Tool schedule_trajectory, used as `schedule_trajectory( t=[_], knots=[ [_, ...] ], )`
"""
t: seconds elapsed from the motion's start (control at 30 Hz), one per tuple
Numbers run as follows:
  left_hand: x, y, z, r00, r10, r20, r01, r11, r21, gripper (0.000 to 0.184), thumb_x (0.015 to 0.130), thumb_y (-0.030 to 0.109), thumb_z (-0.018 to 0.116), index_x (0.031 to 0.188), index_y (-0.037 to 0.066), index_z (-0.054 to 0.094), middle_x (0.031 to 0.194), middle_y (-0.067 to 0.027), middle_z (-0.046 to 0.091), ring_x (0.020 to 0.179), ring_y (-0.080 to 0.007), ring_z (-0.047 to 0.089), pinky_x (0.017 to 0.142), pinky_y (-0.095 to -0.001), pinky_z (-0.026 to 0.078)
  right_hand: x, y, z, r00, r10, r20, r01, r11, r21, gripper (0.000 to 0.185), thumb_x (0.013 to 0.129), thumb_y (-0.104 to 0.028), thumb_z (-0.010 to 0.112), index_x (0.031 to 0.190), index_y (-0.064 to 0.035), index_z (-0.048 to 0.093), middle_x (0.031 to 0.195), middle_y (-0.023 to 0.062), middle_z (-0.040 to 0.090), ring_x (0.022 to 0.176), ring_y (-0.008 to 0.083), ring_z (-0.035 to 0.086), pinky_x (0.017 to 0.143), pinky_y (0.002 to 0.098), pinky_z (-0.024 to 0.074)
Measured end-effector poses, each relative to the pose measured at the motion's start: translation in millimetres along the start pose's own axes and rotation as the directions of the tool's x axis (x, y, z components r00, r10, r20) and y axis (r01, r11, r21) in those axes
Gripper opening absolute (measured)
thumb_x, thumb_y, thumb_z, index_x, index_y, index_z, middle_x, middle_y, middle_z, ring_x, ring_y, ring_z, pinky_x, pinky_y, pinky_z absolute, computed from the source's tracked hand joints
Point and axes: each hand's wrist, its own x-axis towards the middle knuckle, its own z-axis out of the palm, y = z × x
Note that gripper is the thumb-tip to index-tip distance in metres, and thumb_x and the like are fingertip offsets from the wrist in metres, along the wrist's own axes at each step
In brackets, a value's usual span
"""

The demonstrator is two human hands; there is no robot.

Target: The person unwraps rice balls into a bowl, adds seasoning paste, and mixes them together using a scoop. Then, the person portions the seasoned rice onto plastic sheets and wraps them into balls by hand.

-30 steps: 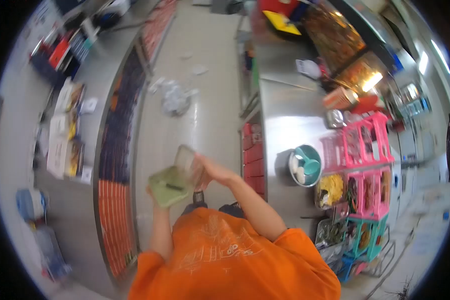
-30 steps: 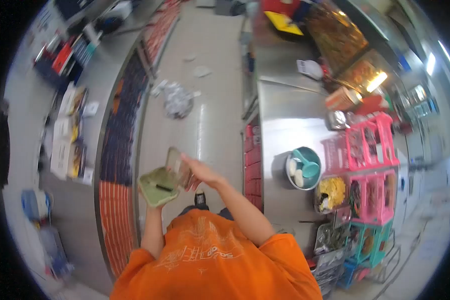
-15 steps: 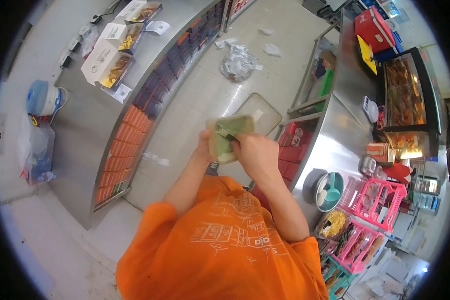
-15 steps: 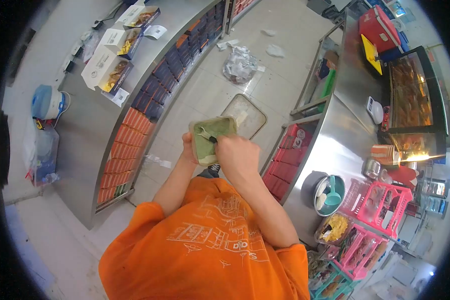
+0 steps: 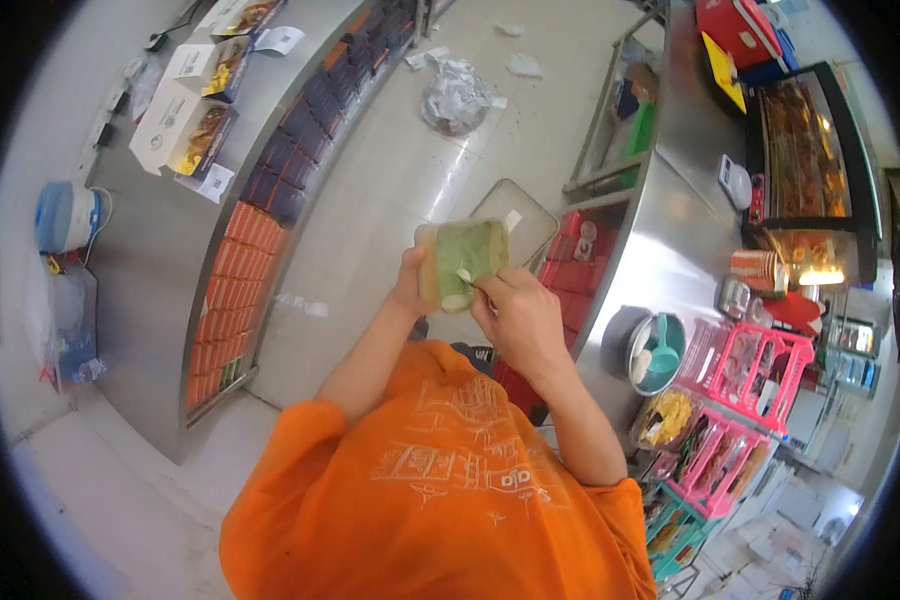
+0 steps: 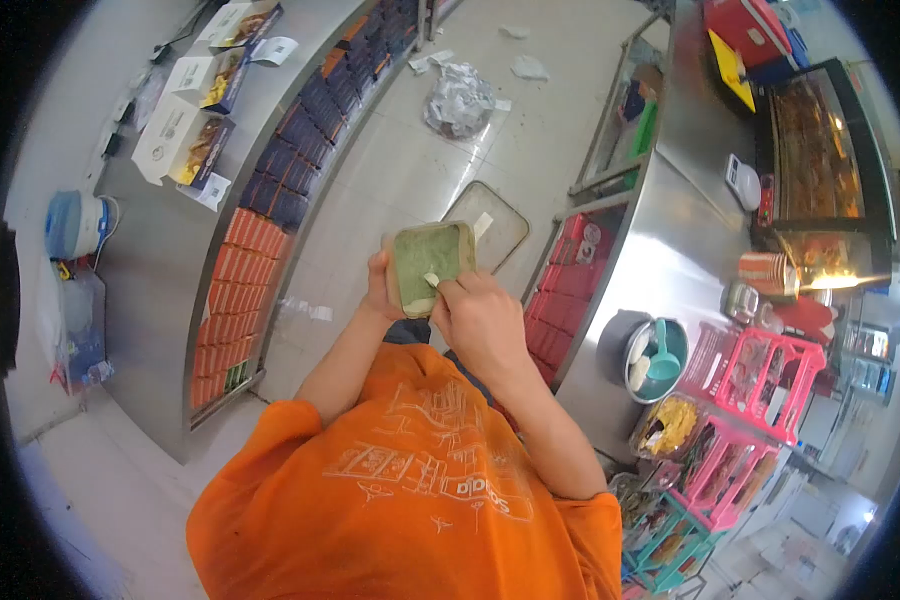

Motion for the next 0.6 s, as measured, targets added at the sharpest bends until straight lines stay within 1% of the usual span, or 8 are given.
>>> schedule_trajectory(
  t=[0.1,0.13,0.2,0.3,0.37,0.5,0.57,0.6],
  knots=[
    [9,-13,1,0.996,-0.084,0.008,0.084,0.996,0.02,0.09,0.08,0.06,0.058,0.145,0.001,0.037,0.141,-0.02,0.048,0.125,-0.0338,0.054,0.103,-0.0477,0.048,-26,9,16,0.946,0.319,-0.05,-0.286,0.9,0.327,0.015,0.082,-0.01,0.068,0.092,0.0003,0.072,0.075,0.0119,0.066,0.064,0.0225,0.064,0.058,0.0339,0.0491],
    [11,-20,-3,0.994,-0.109,-0.008,0.109,0.993,0.036,0.091,0.08,0.061,0.059,0.145,0.001,0.037,0.141,-0.0202,0.048,0.125,-0.0339,0.054,0.103,-0.0479,0.048,-32,12,13,0.9,0.435,0.025,-0.407,0.819,0.403,0.017,0.083,-0.01,0.067,0.093,0.0022,0.072,0.075,0.0147,0.067,0.064,0.0228,0.065,0.059,0.0344,0.0496],
    [14,-35,-9,0.985,-0.171,-0.025,0.172,0.984,0.046,0.092,0.079,0.061,0.059,0.145,0.002,0.038,0.141,-0.0206,0.049,0.125,-0.0343,0.055,0.102,-0.0482,0.049,-40,20,3,0.76,0.622,0.19,-0.614,0.59,0.525,0.021,0.085,-0.011,0.066,0.095,0.0061,0.071,0.077,0.0204,0.069,0.064,0.0236,0.066,0.062,0.0355,0.0507],
    [25,-58,-8,0.96,-0.281,0.005,0.281,0.96,0.021,0.089,0.079,0.061,0.059,0.144,0.002,0.04,0.139,-0.0196,0.05,0.123,-0.0332,0.056,0.1,-0.0473,0.05,-67,50,-1,0.751,0.647,0.131,-0.555,0.511,0.656,0.022,0.084,-0.012,0.066,0.095,0.0064,0.072,0.073,0.017,0.071,0.065,0.0153,0.064,0.062,0.0321,0.05],
    [35,-74,4,0.933,-0.353,0.062,0.354,0.935,-0.007,0.082,0.082,0.057,0.059,0.141,0.002,0.044,0.136,-0.0167,0.054,0.121,-0.0303,0.057,0.1,-0.0451,0.049,-91,65,-7,0.673,0.724,0.151,-0.578,0.388,0.718,0.021,0.084,-0.012,0.067,0.094,0.006,0.073,0.074,0.0122,0.071,0.066,0.0126,0.061,0.063,0.0308,0.0495],
    [54,-122,7,0.866,-0.491,0.099,0.493,0.87,0.007,0.084,0.079,0.059,0.063,0.139,0.002,0.047,0.134,-0.0168,0.056,0.119,-0.0314,0.058,0.098,-0.0459,0.051,-148,92,-19,0.501,0.844,0.191,-0.525,0.12,0.843,0.021,0.084,-0.013,0.069,0.093,0.0056,0.073,0.074,0.0054,0.069,0.069,0.0091,0.057,0.064,0.0271,0.0474],
    [62,-157,18,0.836,-0.541,0.091,0.538,0.841,0.054,0.085,0.077,0.06,0.064,0.138,0.003,0.048,0.133,-0.0168,0.056,0.117,-0.032,0.059,0.098,-0.0465,0.051,-182,106,-16,0.443,0.888,0.121,-0.475,0.118,0.872,0.021,0.084,-0.013,0.069,0.093,0.0055,0.074,0.075,0.0046,0.069,0.07,0.0086,0.056,0.064,0.0259,0.0466],
    [67,-177,28,0.817,-0.573,0.066,0.567,0.819,0.092,0.09,0.074,0.063,0.066,0.138,0.003,0.048,0.133,-0.017,0.056,0.117,-0.032,0.059,0.097,-0.0477,0.052,-199,112,-19,0.413,0.906,0.089,-0.454,0.121,0.883,0.02,0.085,-0.013,0.069,0.093,0.0055,0.074,0.075,0.0042,0.069,0.07,0.0083,0.056,0.064,0.0253,0.0461]
  ],
)
